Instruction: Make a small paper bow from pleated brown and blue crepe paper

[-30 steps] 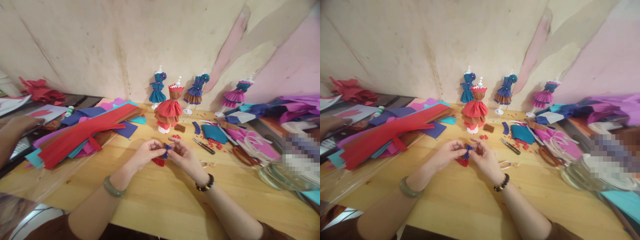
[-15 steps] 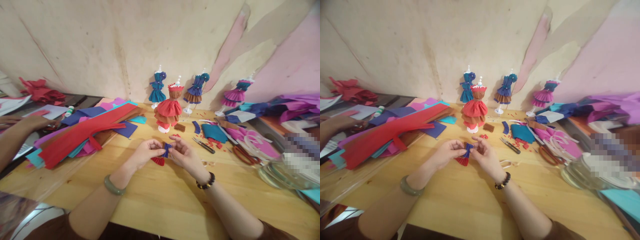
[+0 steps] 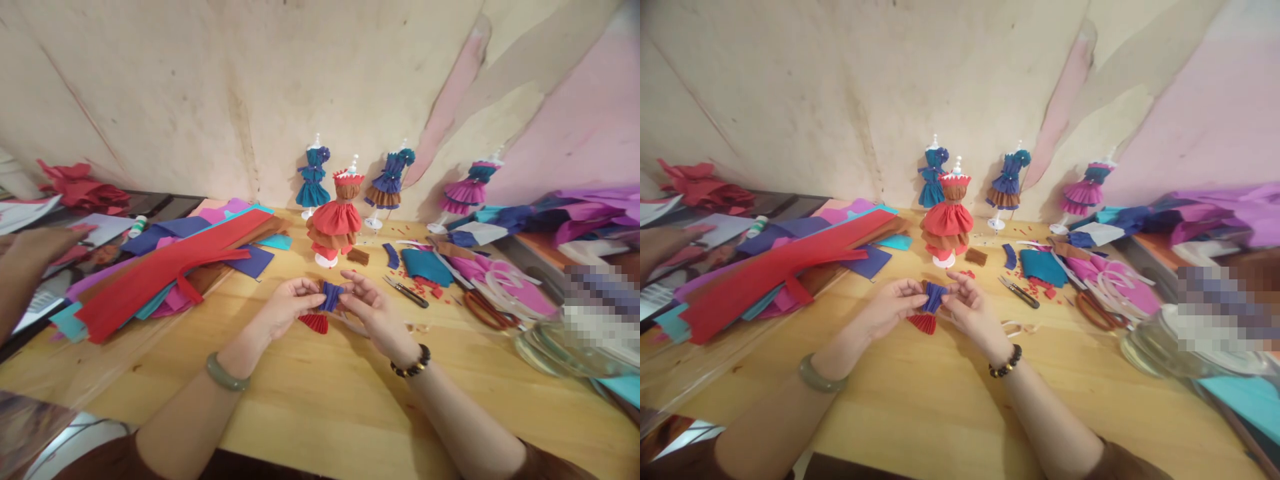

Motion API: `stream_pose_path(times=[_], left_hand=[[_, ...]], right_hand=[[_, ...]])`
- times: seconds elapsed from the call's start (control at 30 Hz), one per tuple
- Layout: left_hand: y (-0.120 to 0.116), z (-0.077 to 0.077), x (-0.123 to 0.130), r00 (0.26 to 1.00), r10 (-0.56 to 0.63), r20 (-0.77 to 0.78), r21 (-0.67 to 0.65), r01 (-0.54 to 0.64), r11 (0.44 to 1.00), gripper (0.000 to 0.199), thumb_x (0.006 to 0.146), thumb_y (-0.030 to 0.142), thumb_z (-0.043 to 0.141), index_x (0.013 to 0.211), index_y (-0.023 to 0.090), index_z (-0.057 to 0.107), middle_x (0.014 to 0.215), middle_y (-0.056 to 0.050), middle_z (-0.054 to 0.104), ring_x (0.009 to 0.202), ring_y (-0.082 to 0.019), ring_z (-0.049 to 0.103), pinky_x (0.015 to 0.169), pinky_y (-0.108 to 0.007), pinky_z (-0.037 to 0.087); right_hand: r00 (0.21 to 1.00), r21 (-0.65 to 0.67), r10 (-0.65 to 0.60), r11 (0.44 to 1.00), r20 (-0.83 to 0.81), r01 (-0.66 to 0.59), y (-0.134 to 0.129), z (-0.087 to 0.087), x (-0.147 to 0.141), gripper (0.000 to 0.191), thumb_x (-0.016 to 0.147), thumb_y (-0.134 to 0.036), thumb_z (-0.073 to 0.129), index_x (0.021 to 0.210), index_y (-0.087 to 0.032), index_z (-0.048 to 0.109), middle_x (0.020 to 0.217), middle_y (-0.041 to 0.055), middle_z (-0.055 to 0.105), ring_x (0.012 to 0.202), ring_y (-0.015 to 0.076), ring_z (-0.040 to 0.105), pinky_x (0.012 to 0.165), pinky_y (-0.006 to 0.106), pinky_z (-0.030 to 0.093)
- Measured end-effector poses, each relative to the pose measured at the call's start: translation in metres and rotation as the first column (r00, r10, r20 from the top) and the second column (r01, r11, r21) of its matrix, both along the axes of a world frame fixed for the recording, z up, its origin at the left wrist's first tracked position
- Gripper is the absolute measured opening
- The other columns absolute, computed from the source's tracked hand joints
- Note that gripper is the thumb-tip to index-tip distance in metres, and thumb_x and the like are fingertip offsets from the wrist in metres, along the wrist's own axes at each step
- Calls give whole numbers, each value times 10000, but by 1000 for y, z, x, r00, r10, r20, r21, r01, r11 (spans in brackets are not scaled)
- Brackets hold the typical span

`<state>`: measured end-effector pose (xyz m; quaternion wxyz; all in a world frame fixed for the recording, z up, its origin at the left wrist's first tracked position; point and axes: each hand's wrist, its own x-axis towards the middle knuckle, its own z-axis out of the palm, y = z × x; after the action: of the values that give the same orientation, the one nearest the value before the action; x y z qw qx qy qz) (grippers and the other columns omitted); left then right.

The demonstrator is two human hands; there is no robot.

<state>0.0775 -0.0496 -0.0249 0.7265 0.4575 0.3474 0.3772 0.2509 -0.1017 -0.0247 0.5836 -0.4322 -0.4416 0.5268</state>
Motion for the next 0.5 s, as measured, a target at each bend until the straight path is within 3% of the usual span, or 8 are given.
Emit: stream_pose_path(times=[0.13, 0.2, 0.23, 0.27, 0.33, 0.4, 0.43, 0.5], left_hand=[[2, 0, 0, 999, 40, 11, -7, -40, 999, 378, 519, 271, 881, 713, 134, 588, 699, 13, 635, 630, -103, 621, 626, -245, 508], [3, 1, 0, 998, 63, 17, -18, -63, 998, 369, 529, 251, 878, 716, 134, 582, 692, 14, 634, 615, -104, 625, 620, -246, 517], [3, 1, 0, 997, 73, 19, -24, -72, 997, 359, 543, 241, 872, 721, 134, 579, 694, 11, 638, 608, -104, 627, 617, -247, 521], [4, 1, 0, 996, 81, 21, -30, -80, 996, 346, 560, 230, 864, 730, 134, 579, 702, 5, 645, 605, -105, 630, 614, -248, 524], [4, 1, 0, 995, 99, 32, -36, -98, 995, 313, 598, 208, 843, 752, 136, 580, 733, -8, 660, 612, -109, 637, 615, -253, 532], [4, 0, 1, 992, 113, 49, -38, -111, 993, 286, 623, 185, 825, 765, 138, 581, 758, -14, 667, 625, -113, 643, 620, -259, 539], [4, 0, 1, 992, 117, 57, -38, -115, 993, 276, 631, 176, 818, 768, 138, 582, 763, -15, 667, 631, -115, 644, 624, -262, 541], [4, -1, 1, 991, 115, 70, -35, -113, 993, 262, 640, 168, 811, 767, 137, 584, 763, -16, 663, 638, -117, 643, 628, -267, 542]], right_hand=[[981, 50, -63, 997, 183, 55, 6, 5, 16, 459, 745, -355, 715, 1156, -207, 574, 998, 68, 686, 860, 194, 682, 786, 375, 552], [907, 96, -140, 989, 396, 110, 8, 9, 34, 422, 764, -340, 683, 1147, -189, 589, 987, 85, 706, 860, 212, 691, 782, 385, 553], [828, 117, -174, 984, 534, 131, 9, 11, 45, 383, 782, -319, 655, 1136, -182, 602, 981, 93, 716, 853, 217, 694, 778, 382, 551], [707, 140, -208, 978, 676, 154, 8, 12, 56, 327, 805, -292, 620, 1112, -177, 622, 962, 100, 728, 850, 224, 698, 771, 375, 546], [342, 204, -262, 959, 902, 197, 5, 14, 79, 227, 842, -238, 555, 1030, -184, 670, 909, 103, 748, 845, 244, 702, 741, 358, 525], [-21, 225, -227, 945, 974, 239, 2, 13, 97, 195, 862, -206, 522, 940, -191, 700, 857, 109, 754, 801, 261, 706, 674, 338, 494], [-146, 214, -182, 944, 972, 249, 0, 11, 104, 203, 874, -200, 509, 921, -194, 706, 839, 110, 753, 776, 263, 706, 639, 327, 476], [-291, 167, -92, 955, 952, 244, -2, 5, 111, 215, 890, -189, 492, 911, -189, 706, 821, 113, 749, 748, 261, 703, 589, 307, 438]])
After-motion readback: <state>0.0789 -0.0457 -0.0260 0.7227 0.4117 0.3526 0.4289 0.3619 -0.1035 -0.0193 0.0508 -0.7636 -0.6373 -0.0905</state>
